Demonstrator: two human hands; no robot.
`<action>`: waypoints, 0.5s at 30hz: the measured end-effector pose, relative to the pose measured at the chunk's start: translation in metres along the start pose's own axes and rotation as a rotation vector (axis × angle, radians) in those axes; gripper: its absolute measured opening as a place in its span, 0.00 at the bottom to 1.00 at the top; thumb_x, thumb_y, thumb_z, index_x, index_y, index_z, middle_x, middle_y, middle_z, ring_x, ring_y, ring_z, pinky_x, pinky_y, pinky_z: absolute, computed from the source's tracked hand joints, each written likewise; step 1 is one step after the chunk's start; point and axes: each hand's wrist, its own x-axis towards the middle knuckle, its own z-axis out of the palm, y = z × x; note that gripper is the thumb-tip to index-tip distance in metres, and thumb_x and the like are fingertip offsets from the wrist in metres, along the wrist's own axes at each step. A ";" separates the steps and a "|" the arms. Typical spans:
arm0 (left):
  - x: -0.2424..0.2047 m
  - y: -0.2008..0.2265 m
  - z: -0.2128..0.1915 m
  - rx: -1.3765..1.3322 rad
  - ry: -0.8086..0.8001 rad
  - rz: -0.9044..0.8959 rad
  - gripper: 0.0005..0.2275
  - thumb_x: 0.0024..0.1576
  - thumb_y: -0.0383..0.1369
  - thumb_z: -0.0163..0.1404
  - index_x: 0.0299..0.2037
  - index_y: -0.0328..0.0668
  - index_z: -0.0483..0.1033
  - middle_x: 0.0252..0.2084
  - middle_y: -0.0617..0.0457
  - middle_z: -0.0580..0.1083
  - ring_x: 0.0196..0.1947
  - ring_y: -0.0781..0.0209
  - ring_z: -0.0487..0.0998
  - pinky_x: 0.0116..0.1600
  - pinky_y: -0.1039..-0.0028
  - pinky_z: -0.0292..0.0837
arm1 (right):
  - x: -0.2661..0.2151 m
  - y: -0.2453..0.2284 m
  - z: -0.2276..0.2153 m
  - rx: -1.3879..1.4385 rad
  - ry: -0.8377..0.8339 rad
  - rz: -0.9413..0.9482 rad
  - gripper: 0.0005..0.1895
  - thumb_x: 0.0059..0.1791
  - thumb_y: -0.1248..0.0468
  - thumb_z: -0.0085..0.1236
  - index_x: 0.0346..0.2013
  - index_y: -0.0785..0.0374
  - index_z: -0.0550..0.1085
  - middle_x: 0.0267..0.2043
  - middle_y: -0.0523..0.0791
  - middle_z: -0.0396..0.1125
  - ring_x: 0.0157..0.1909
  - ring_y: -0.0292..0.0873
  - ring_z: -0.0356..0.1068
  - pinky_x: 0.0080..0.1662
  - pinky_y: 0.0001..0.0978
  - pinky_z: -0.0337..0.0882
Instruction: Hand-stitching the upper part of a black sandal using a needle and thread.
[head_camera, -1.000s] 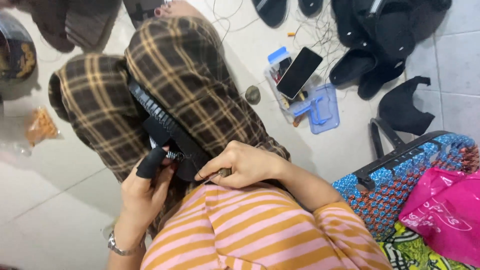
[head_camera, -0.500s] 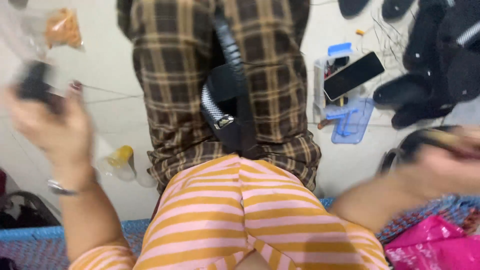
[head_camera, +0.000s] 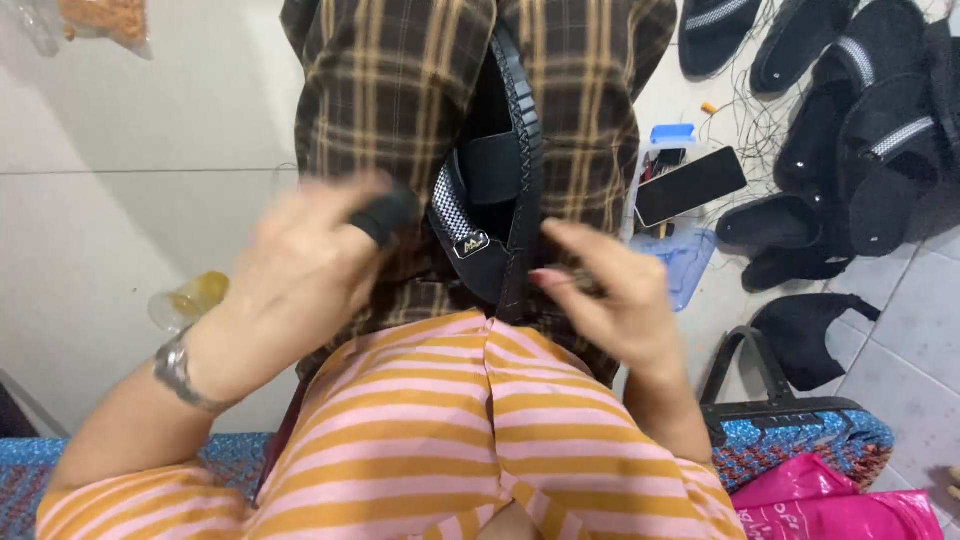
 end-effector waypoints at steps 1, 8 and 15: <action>-0.002 0.003 -0.007 0.308 0.218 0.015 0.07 0.60 0.29 0.52 0.46 0.38 0.76 0.48 0.49 0.77 0.37 0.46 0.73 0.35 0.59 0.68 | 0.000 -0.005 0.010 -0.125 0.027 -0.063 0.17 0.50 0.66 0.63 0.53 0.68 0.74 0.50 0.52 0.73 0.47 0.46 0.74 0.51 0.37 0.73; -0.001 0.000 0.041 0.176 -0.079 -0.027 0.08 0.49 0.28 0.48 0.36 0.34 0.76 0.65 0.53 0.71 0.22 0.41 0.79 0.22 0.50 0.74 | 0.007 0.006 0.009 -0.017 0.070 -0.076 0.07 0.52 0.68 0.56 0.30 0.67 0.77 0.28 0.47 0.74 0.25 0.40 0.71 0.31 0.30 0.69; -0.007 0.006 -0.016 0.764 0.398 -0.191 0.21 0.48 0.24 0.51 0.54 0.36 0.85 0.63 0.42 0.70 0.49 0.37 0.66 0.55 0.56 0.57 | 0.002 0.014 0.023 0.159 0.122 0.293 0.03 0.50 0.66 0.63 0.33 0.62 0.79 0.24 0.38 0.68 0.25 0.28 0.60 0.30 0.20 0.60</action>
